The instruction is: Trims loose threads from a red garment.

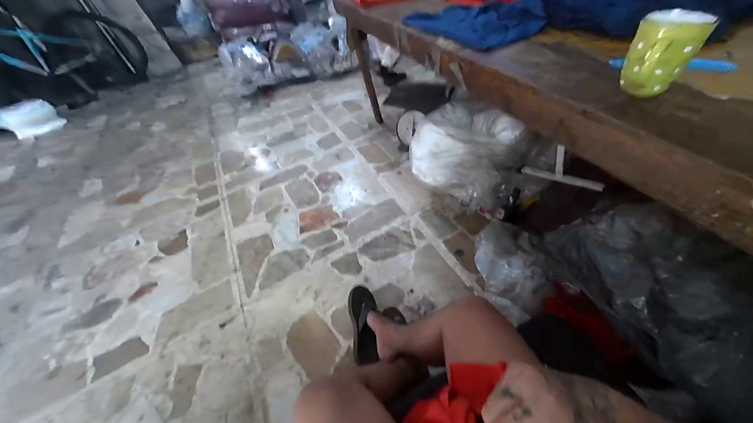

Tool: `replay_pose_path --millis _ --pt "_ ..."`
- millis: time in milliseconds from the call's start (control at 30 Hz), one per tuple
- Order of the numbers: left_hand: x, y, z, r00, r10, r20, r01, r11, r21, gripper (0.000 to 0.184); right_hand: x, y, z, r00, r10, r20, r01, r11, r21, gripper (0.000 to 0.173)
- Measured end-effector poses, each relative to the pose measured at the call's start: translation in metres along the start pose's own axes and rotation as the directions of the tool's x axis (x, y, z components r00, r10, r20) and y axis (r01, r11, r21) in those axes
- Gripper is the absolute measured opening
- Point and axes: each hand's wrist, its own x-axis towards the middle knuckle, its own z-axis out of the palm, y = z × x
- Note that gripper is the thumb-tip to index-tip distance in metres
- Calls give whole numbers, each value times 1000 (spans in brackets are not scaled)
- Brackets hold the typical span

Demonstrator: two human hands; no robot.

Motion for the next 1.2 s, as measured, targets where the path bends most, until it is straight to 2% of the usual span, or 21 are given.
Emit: replay_pose_path --millis 67,400,567,733,833,967,1033,1100,1200 --pt "-5 0 -2 999 8 47 -7 1000 -28 29 -4 2 0 1000 3 23 -4 1000 31 19" --pt "-8 5 -6 999 -7 42 7 1000 -7 33 -4 8 -2 994 99 36 -103 984 147 21" --pt "-6 6 -9 996 -34 86 34 999 -5 35 -4 7 -2 998 68 18 -70 993 95 19" --pt "-3 11 -17 990 -36 133 38 999 -11 35 -8 13 -2 994 105 18 -106 979 173 17" --pt "-3 13 -21 985 -45 169 36 998 52 36 -8 13 0 993 118 11 -119 982 146 19" --pt "3 20 -20 998 62 21 -65 970 234 32 -14 25 2 989 148 -12 -143 971 193 19" --pt "9 22 -19 995 101 -8 -97 970 222 30 -15 30 6 986 158 -60 -142 967 212 21" --pt "13 20 -17 996 92 5 -90 971 223 30 -16 32 7 978 179 -106 -161 974 159 22" --pt "15 12 -22 999 29 44 -45 902 429 37 -15 30 5 973 204 -106 -206 979 -1 23"
